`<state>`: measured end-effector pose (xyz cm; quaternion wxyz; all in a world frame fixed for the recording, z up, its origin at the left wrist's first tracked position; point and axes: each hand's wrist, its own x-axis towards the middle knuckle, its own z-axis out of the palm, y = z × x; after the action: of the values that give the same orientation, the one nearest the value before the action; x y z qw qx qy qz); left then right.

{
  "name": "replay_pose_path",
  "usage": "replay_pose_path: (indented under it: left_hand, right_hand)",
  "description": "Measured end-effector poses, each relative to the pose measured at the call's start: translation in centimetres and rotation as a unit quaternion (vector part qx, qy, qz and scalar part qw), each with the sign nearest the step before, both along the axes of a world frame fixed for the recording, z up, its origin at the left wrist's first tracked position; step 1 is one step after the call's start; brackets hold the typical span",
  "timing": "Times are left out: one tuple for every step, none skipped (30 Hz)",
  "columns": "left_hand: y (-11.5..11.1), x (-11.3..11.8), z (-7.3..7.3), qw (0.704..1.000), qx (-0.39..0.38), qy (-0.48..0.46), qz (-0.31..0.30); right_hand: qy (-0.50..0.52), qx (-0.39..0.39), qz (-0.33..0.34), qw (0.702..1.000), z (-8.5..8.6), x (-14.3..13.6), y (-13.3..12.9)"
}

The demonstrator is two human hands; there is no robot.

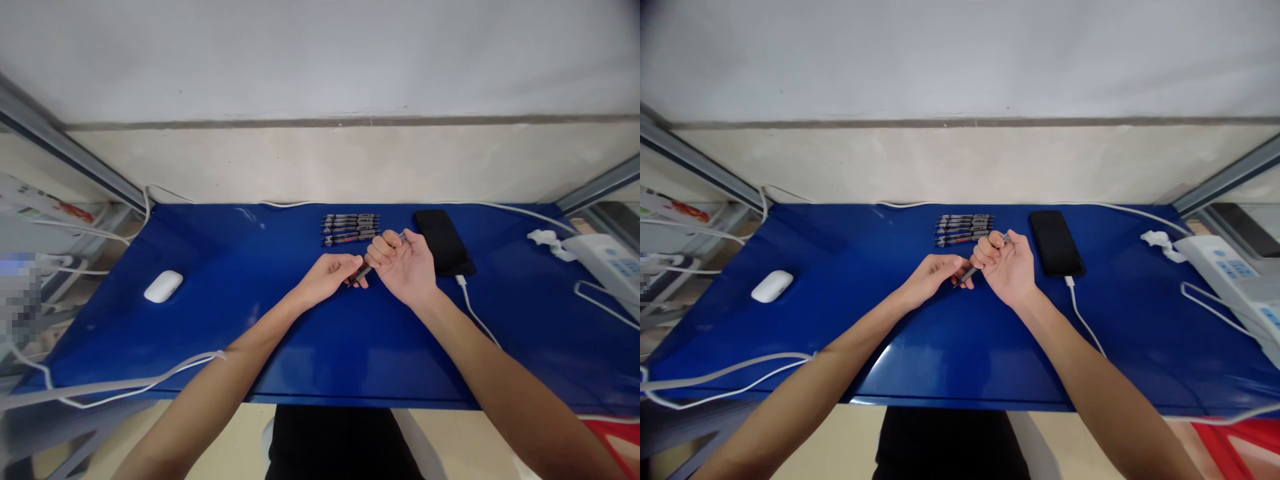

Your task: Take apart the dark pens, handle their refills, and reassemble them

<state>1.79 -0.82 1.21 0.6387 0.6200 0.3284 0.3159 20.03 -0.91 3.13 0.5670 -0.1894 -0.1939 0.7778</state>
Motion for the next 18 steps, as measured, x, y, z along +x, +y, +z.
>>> replay_pose_path:
  left_hand:
    - [-0.01, -0.01, 0.03, 1.000, 0.000, 0.001, 0.000]
    - [-0.01, -0.01, 0.05, 1.000, 0.000, 0.002, 0.000]
    - [-0.02, -0.02, 0.08, 1.000, 0.000, 0.002, 0.000]
    - [-0.02, -0.03, 0.09, 1.000, 0.000, 0.002, 0.000]
    - [-0.02, -0.03, 0.11, 1.000, 0.000, 0.002, 0.000]
    - [-0.02, -0.03, 0.12, 1.000, 0.000, 0.001, 0.000]
    - [-0.03, -0.03, 0.13, 1.000, 0.000, -0.001, -0.001]
    - [-0.03, -0.02, 0.15, 1.000, 0.000, -0.001, -0.001]
    - [-0.03, -0.01, 0.16, 1.000, -0.001, -0.002, -0.001]
    - [-0.04, 0.00, 0.18, 1.000, -0.002, -0.001, -0.001]
    - [-0.04, 0.01, 0.21, 1.000, -0.003, 0.000, 0.000]
    - [-0.05, 0.02, 0.23, 1.000, -0.003, 0.001, 0.000]
    - [-0.05, 0.02, 0.25, 1.000, -0.003, 0.001, 0.000]
    - [-0.05, 0.01, 0.27, 1.000, -0.002, 0.002, -0.001]
    - [-0.06, 0.01, 0.28, 1.000, -0.002, 0.003, -0.002]
    - [-0.06, 0.00, 0.29, 1.000, -0.001, 0.004, -0.003]
    - [-0.06, -0.01, 0.29, 1.000, 0.000, 0.004, -0.003]
    - [-0.06, -0.01, 0.29, 1.000, 0.000, 0.004, -0.003]
  right_hand:
    - [0.000, 0.001, 0.001, 1.000, -0.02, 0.00, -0.01]
    - [0.000, 0.002, 0.001, 1.000, -0.04, -0.01, -0.02]
    - [-0.001, 0.003, 0.002, 1.000, -0.05, -0.01, -0.02]
    - [-0.002, 0.004, 0.004, 1.000, -0.06, -0.01, -0.03]
    - [-0.004, 0.005, 0.005, 1.000, -0.06, 0.00, -0.04]
    - [-0.005, 0.007, 0.005, 1.000, -0.06, 0.01, -0.05]
    - [-0.005, 0.007, 0.006, 1.000, -0.06, 0.02, -0.07]
    - [-0.005, 0.006, 0.005, 1.000, -0.05, 0.03, -0.08]
    - [-0.006, 0.004, 0.006, 1.000, -0.04, 0.03, -0.09]
    - [-0.007, 0.003, 0.006, 1.000, -0.03, 0.04, -0.10]
    - [-0.009, 0.003, 0.006, 1.000, -0.01, 0.04, -0.11]
    - [-0.010, 0.004, 0.006, 1.000, 0.00, 0.03, -0.11]
    - [-0.011, 0.005, 0.005, 1.000, 0.02, 0.03, -0.11]
    - [-0.012, 0.006, 0.005, 1.000, 0.03, 0.02, -0.11]
    - [-0.013, 0.006, 0.004, 1.000, 0.03, 0.01, -0.12]
    - [-0.014, 0.006, 0.004, 1.000, 0.03, 0.00, -0.13]
    - [-0.017, 0.005, 0.004, 1.000, 0.02, 0.00, -0.14]
    - [-0.021, 0.005, 0.005, 1.000, 0.02, 0.00, -0.15]
